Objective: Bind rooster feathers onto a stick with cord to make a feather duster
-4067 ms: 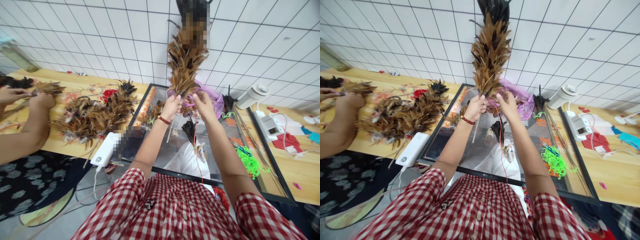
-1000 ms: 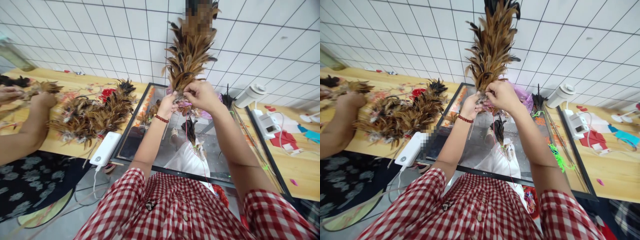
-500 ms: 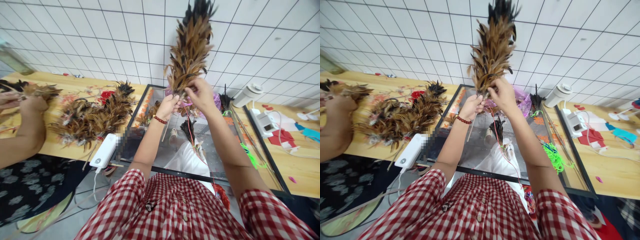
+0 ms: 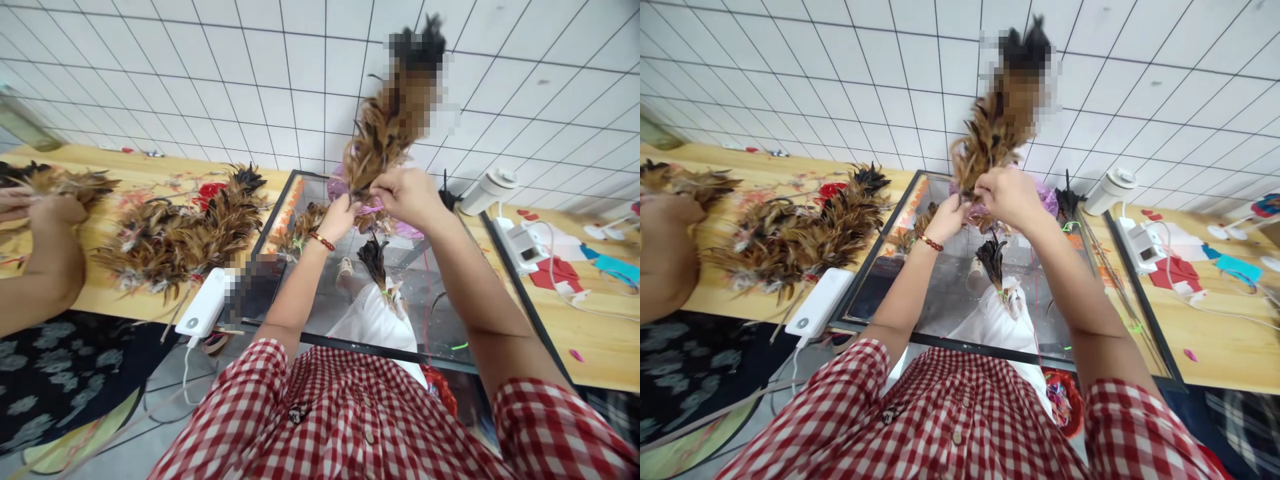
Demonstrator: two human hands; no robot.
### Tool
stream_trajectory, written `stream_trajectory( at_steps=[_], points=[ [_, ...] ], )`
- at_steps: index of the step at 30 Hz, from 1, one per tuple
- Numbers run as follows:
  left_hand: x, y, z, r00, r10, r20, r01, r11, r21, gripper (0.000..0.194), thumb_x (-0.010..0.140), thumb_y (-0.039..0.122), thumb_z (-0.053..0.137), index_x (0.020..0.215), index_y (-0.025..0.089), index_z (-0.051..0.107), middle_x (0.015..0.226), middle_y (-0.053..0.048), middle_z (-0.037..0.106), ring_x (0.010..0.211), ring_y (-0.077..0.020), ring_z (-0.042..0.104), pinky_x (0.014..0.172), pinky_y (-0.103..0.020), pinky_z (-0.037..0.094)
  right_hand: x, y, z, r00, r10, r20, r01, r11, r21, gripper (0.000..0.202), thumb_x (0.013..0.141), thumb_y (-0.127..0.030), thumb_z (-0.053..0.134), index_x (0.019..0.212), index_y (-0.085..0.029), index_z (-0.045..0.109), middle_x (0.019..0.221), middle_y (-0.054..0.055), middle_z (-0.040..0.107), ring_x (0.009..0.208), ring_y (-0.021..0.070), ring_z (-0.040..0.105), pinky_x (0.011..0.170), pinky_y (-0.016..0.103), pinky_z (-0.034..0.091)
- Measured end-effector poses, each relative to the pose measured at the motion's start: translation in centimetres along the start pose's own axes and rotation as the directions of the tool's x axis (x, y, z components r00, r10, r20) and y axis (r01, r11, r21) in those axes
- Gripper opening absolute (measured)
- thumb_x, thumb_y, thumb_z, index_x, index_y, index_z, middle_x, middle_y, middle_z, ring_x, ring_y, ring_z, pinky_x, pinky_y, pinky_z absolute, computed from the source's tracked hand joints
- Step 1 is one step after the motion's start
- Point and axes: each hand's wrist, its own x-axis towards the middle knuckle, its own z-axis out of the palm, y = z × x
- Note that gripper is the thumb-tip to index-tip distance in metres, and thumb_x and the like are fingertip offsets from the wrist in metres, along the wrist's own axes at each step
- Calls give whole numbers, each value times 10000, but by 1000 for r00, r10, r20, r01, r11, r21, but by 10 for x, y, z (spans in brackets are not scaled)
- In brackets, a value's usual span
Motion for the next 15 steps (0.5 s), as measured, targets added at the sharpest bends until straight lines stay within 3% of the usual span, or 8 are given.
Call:
stream_trajectory(
  at_steps=[3, 6, 8, 11, 13, 15],
  points=[
    [-10, 9, 9, 985, 51, 165, -116, 905, 408, 152, 1004, 232, 549, 1071, 136, 646, 1078, -190, 765, 1071, -302, 737, 924, -383, 528, 21, 1, -13, 992, -83, 99, 103, 970, -221, 189, 900, -250, 610, 857, -195, 786, 958, 88, 752, 932, 259, 668, 758, 365, 414],
    [-21, 17, 16, 963, 121, 241, -248, 753, 610, 331, 1020, 222, 465, 1278, 102, 634, 1150, -240, 760, 1092, -343, 760, 899, -405, 536, 33, 13, -8, 975, -83, 205, 135, 958, -255, 169, 891, -246, 639, 857, -191, 795, 963, 92, 751, 946, 264, 684, 782, 369, 428],
    [-25, 18, 19, 961, 167, 221, -275, 683, 677, 390, 1019, 174, 415, 1346, 104, 615, 1178, -238, 754, 1092, -318, 763, 885, -375, 537, 36, 24, 0, 970, -40, 238, 104, 960, -261, 161, 888, -242, 655, 887, -191, 809, 964, 95, 756, 963, 264, 689, 801, 368, 445],
    [-27, 18, 18, 965, 203, 166, -260, 663, 702, 514, 1019, 149, 394, 1518, 141, 517, 1204, -204, 756, 1065, -257, 761, 875, -317, 530, 39, 38, 11, 978, 41, 206, 17, 962, -272, 160, 883, -236, 682, 931, -204, 831, 943, 87, 772, 969, 267, 688, 818, 375, 472],
    [-26, 19, 13, 957, 223, 187, -289, 654, 699, 599, 1009, 136, 397, 1604, 179, 451, 1224, -185, 757, 1059, -247, 756, 880, -318, 527, 42, 44, 15, 984, 75, 159, -33, 968, -249, 128, 862, -239, 727, 912, -206, 840, 895, 78, 771, 943, 268, 687, 819, 386, 488],
    [-25, 19, 4, 938, 246, 245, -347, 637, 688, 608, 991, 124, 402, 1583, 206, 513, 1256, -177, 756, 1092, -265, 746, 900, -348, 522, 46, 48, 14, 984, 119, 131, -92, 977, -193, 91, 823, -246, 794, 881, -199, 846, 841, 67, 761, 895, 258, 685, 811, 389, 503]
  ],
)
